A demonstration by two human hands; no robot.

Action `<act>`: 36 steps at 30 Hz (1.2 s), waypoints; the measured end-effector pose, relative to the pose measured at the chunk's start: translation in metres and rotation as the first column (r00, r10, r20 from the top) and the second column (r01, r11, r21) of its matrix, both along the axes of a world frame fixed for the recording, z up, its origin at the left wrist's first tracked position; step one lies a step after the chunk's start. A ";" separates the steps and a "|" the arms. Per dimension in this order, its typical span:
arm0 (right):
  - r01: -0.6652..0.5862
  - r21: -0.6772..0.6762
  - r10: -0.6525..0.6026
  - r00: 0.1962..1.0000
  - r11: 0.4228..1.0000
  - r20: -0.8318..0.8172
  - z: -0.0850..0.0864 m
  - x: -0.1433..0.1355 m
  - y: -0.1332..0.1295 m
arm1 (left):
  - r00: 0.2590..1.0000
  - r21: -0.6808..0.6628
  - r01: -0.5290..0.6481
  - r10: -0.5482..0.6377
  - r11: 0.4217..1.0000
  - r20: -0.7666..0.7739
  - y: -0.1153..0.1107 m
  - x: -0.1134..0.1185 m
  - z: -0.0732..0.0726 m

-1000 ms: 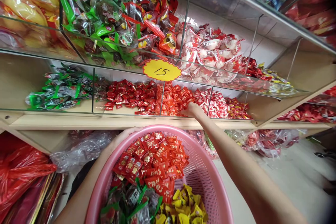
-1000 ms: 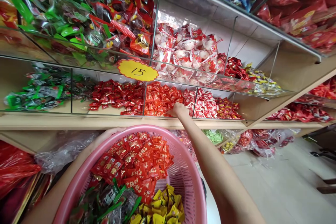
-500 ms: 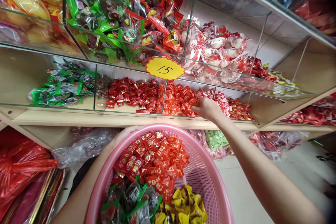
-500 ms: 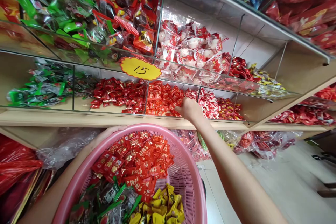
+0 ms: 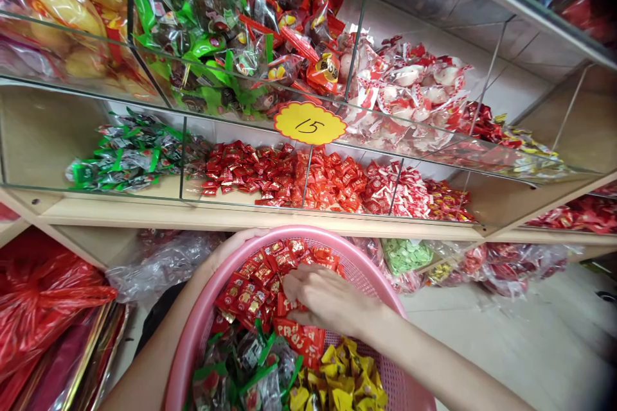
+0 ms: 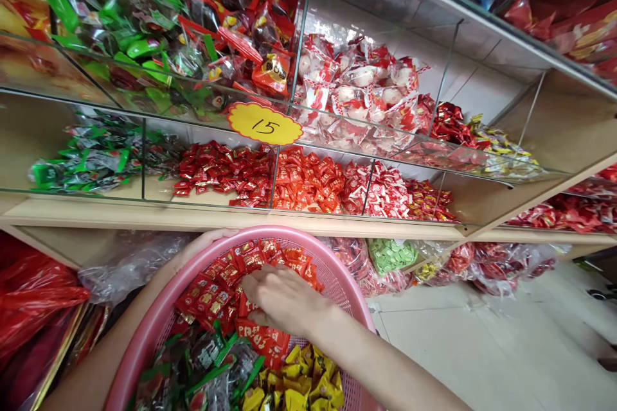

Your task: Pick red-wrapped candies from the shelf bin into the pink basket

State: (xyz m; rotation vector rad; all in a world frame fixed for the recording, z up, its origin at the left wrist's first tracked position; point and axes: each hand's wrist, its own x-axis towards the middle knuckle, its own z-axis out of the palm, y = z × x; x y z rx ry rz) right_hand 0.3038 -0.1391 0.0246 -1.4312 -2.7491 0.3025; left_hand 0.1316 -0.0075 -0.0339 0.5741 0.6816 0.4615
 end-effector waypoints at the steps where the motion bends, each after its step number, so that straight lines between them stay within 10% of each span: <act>1: -0.006 0.011 0.006 1.000 1.000 0.003 -0.001 -0.001 0.001 | 1.000 -0.009 0.018 -0.018 1.000 0.001 0.000 0.000 0.000; 15: 0.221 0.087 -0.199 0.958 0.971 -0.208 0.034 0.023 0.018 | 0.976 -0.111 0.202 -0.191 0.973 0.101 -0.001 0.004 0.002; 23: 0.797 0.153 -0.774 0.604 0.585 -0.190 0.024 0.117 0.100 | 0.983 -0.026 0.175 -0.173 0.984 0.067 0.002 0.003 -0.003; 36: 0.893 0.022 -0.893 0.450 0.450 -0.005 0.008 0.085 0.136 | 0.990 -0.085 0.136 -0.138 0.987 -0.027 -0.004 0.002 0.014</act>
